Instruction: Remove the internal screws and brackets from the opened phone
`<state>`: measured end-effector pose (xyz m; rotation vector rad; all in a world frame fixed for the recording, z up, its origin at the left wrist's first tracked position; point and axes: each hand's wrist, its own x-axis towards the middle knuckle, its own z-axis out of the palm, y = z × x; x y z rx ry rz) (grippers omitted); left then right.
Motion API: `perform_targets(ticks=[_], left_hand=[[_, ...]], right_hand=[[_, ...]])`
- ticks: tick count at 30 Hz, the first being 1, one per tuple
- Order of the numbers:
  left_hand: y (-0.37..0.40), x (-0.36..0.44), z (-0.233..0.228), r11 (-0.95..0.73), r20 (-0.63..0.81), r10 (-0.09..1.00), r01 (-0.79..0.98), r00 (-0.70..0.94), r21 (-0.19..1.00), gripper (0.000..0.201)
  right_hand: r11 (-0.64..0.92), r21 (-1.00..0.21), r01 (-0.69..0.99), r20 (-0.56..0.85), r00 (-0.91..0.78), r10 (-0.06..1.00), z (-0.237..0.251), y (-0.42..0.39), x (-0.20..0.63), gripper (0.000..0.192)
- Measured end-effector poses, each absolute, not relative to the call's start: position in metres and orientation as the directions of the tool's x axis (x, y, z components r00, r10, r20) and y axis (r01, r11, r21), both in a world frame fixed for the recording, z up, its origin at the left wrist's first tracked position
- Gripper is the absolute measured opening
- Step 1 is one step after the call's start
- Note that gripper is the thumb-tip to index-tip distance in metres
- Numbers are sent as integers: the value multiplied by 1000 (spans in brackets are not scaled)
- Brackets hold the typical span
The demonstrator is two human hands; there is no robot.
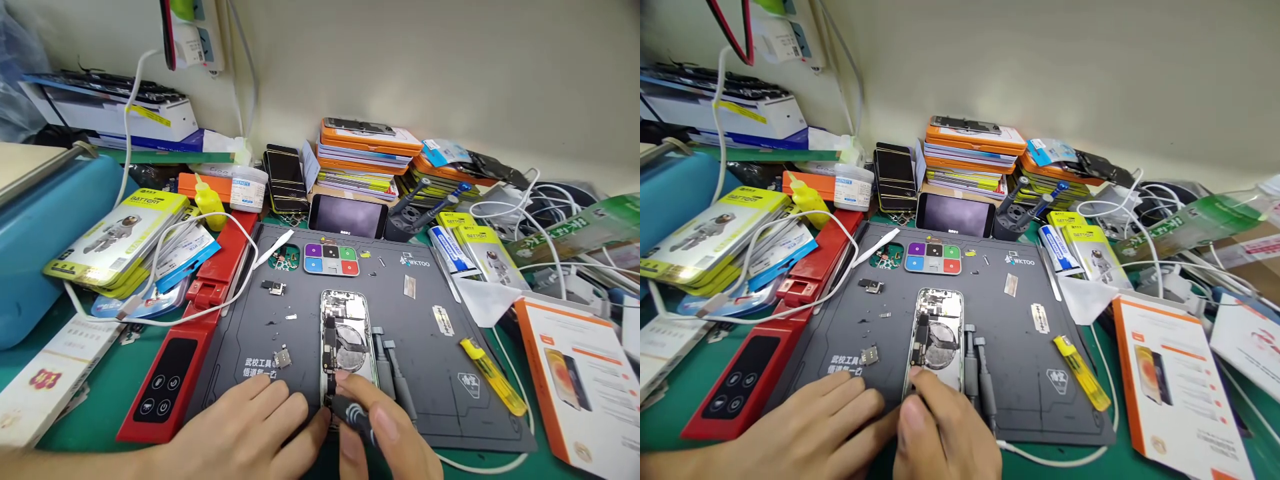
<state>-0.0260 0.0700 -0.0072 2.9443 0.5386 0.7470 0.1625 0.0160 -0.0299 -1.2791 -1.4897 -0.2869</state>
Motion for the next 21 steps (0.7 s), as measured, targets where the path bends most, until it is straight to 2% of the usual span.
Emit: perform_targets(ticks=[2, 6, 8, 13, 15, 19, 21], left_hand=[[70, -24, -9, -921, 452, 389, 327, 803, 212, 24], [71, -23, -7, -841, 444, 518, 339, 731, 423, 20], [72, -24, -2, -803, 393, 540, 314, 744, 507, 16], [76, -28, 7, -716, 290, 590, 322, 754, 619, 5], [77, -29, 8, -692, 250, 599, 334, 761, 640, 6], [78, -29, 7, -633, 224, 630, 324, 744, 703, 19], [78, -30, 5, -619, 218, 628, 310, 747, 722, 23]], right_hand=[[388, -450, 804, 818, 197, 541, -27, 13, 163, 45], [351, -503, 790, 739, 183, 648, -18, 1, 163, 51], [335, -536, 775, 713, 203, 671, -17, -5, 162, 50], [275, -577, 769, 679, 265, 685, -25, -10, 162, 33], [263, -587, 766, 677, 286, 678, -24, -8, 162, 39], [320, -728, 606, 645, 447, 619, -10, -3, 158, 59], [383, -727, 570, 659, 424, 621, -3, -3, 156, 66]])
